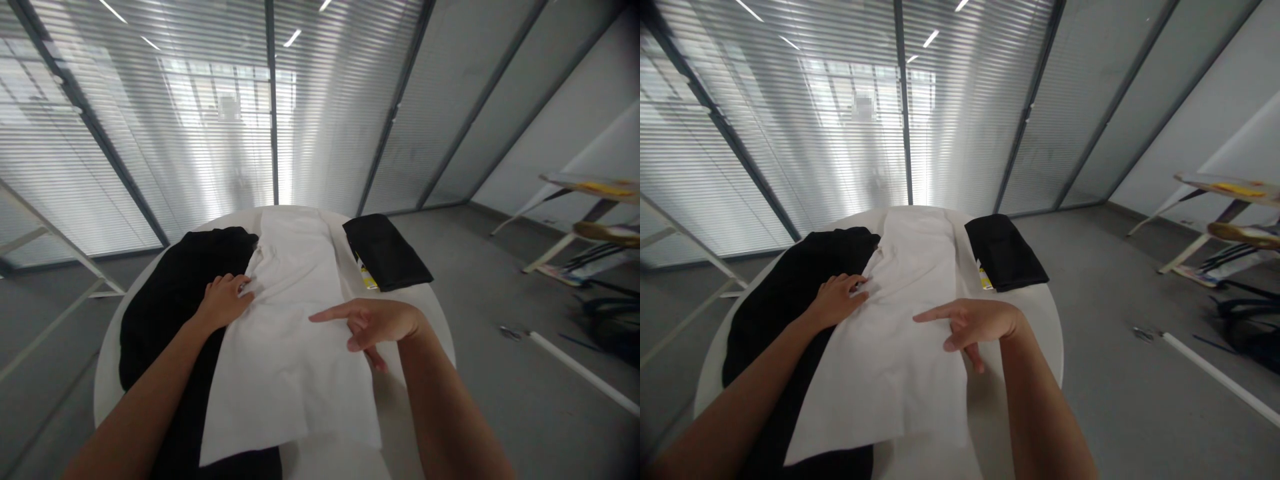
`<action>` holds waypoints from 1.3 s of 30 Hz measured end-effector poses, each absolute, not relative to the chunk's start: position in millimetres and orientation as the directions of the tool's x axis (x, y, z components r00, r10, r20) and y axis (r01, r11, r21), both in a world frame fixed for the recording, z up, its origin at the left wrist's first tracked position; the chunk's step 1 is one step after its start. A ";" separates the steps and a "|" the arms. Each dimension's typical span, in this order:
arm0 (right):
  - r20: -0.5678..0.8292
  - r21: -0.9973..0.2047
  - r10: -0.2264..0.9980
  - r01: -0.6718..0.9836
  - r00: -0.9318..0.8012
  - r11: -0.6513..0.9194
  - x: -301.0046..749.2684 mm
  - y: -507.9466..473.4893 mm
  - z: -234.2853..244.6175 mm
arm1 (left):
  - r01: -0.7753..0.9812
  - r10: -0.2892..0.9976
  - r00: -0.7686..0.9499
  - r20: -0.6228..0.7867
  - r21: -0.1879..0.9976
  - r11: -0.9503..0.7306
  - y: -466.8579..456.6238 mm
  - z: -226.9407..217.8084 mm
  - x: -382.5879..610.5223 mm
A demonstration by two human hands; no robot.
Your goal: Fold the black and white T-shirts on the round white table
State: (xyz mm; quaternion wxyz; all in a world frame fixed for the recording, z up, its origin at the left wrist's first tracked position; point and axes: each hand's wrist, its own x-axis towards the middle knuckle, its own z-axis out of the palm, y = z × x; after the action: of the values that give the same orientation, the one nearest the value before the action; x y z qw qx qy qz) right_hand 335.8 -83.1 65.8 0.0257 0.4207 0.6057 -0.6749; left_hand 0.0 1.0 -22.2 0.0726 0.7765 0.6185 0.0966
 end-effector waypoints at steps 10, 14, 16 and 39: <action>-0.018 -0.393 0.981 0.900 0.196 -0.187 321.0 -34.7 -2.0 | 0.930 0.974 0.210 0.084 0.290 -0.226 -0.9 -18.0 1.8; -0.054 -0.345 0.988 0.926 0.143 -0.153 319.6 -32.8 -10.9 | 0.916 0.969 0.228 0.091 0.318 -0.245 -0.2 -17.6 1.4; -0.080 -0.335 0.994 0.938 0.072 -0.095 319.2 -34.7 -11.3 | 0.916 0.967 0.238 0.087 0.312 -0.254 -0.4 -18.2 1.3; 0.101 -0.307 0.978 0.941 0.181 -0.142 317.0 -28.1 -15.2 | 0.471 0.827 0.562 0.037 0.807 -0.357 -24.8 5.3 12.2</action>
State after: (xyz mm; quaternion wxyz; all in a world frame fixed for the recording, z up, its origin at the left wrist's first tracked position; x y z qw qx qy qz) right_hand 317.0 -28.1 -15.2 -0.1518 0.7531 0.6371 -0.0615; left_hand 12.2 -24.8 5.3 0.3921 0.7919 0.4098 0.2265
